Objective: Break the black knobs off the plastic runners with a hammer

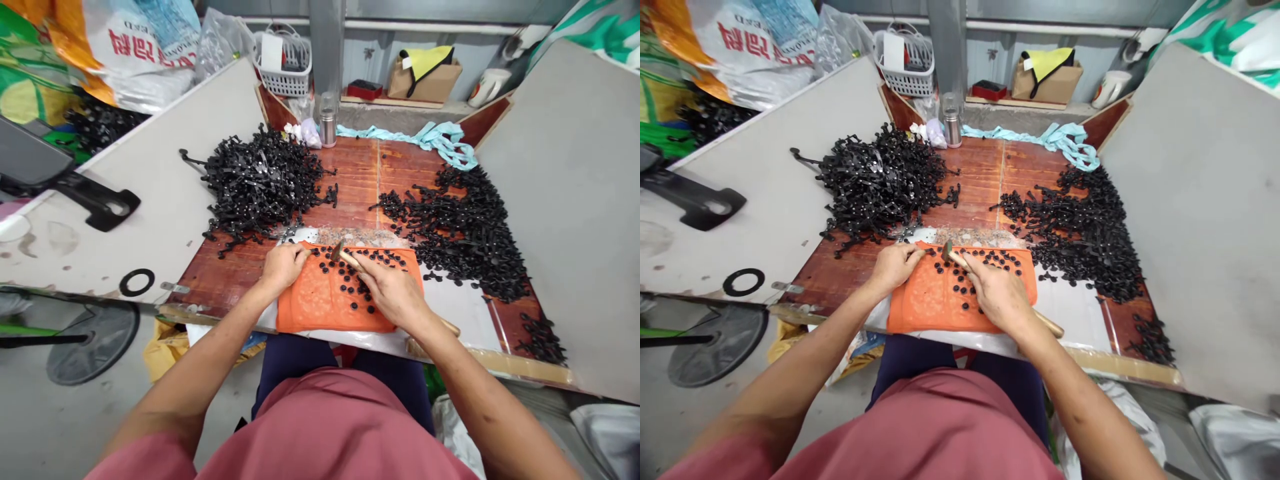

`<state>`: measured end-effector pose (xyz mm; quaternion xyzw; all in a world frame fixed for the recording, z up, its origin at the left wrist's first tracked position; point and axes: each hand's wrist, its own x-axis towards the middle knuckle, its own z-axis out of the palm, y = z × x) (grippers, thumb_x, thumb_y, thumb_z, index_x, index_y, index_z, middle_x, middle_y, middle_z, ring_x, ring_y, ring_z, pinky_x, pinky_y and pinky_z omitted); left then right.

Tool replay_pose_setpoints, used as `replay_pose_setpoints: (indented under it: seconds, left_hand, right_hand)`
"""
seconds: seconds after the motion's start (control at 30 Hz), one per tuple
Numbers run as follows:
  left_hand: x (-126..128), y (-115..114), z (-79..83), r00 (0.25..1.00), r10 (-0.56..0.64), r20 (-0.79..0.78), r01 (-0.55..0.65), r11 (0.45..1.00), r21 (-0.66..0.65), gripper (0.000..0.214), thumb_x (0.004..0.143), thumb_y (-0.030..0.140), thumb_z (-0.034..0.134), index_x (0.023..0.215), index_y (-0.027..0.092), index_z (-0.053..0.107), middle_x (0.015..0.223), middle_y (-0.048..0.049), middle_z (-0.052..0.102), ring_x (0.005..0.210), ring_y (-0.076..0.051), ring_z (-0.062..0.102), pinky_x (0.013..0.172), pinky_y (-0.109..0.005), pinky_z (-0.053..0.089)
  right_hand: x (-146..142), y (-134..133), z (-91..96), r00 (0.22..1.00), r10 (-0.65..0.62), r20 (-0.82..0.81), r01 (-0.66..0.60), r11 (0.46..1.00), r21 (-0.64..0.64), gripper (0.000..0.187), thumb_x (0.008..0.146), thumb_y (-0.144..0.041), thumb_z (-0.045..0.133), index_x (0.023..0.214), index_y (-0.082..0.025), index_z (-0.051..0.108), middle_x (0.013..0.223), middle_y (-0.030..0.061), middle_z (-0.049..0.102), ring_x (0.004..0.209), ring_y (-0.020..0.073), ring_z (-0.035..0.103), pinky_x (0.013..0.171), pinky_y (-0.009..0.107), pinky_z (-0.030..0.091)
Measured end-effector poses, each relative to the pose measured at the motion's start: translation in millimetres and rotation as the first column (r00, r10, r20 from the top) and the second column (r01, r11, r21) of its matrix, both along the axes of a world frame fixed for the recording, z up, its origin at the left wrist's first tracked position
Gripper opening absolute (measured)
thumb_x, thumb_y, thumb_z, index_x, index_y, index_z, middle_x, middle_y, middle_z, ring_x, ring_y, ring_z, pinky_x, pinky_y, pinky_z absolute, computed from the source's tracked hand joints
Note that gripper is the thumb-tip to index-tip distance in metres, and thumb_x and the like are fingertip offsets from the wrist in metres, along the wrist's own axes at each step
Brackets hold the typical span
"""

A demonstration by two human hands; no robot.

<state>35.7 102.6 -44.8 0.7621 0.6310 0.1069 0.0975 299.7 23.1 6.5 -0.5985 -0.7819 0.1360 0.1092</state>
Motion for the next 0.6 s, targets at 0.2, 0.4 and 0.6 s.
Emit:
replay_pose_setpoints:
  seconds: [0.2, 0.4, 0.6]
  left_hand:
    - [0.2, 0.5, 3.8, 1.000, 0.000, 0.016, 0.000, 0.999, -0.039, 0.035, 0.100, 0.039, 0.050, 0.088, 0.021, 0.077, 0.094, -0.0094, 0.077, 0.089, -0.024, 0.068, 0.073, -0.030, 0.043]
    - [1.1, -2.6, 3.5, 1.000, 0.016, 0.018, -0.015, 0.999, -0.049, 0.034, 0.100, 0.039, 0.050, 0.091, 0.020, 0.077, 0.094, -0.0093, 0.076, 0.086, -0.023, 0.068, 0.072, -0.030, 0.042]
    - [1.2, -2.4, -0.2, 0.999, 0.014, 0.036, -0.012, 0.999, -0.036, 0.033, 0.099, 0.039, 0.051, 0.089, 0.021, 0.076, 0.091, -0.0083, 0.075, 0.085, -0.023, 0.067, 0.073, -0.030, 0.043]
  right_hand:
    - [-26.0, 29.3, -1.8, 0.999, 0.040, -0.006, -0.038, 0.984, 0.175, 0.052, 0.109, -0.033, 0.039, 0.161, -0.035, 0.038, 0.115, 0.0051, 0.078, 0.091, 0.0231, 0.074, 0.075, 0.030, 0.054]
    - [-35.3, 40.0, -7.9, 0.983, 0.092, 0.160, -0.103, 0.993, 0.063, 0.053, 0.109, -0.030, 0.035, 0.161, -0.034, 0.038, 0.103, 0.0072, 0.078, 0.080, 0.0245, 0.073, 0.071, 0.032, 0.053]
    - [-39.7, 42.2, 4.0, 0.960, 0.130, 0.247, -0.137, 0.991, 0.012, 0.055, 0.106, -0.023, 0.038, 0.160, -0.033, 0.041, 0.093, 0.0069, 0.078, 0.077, 0.0236, 0.072, 0.071, 0.030, 0.051]
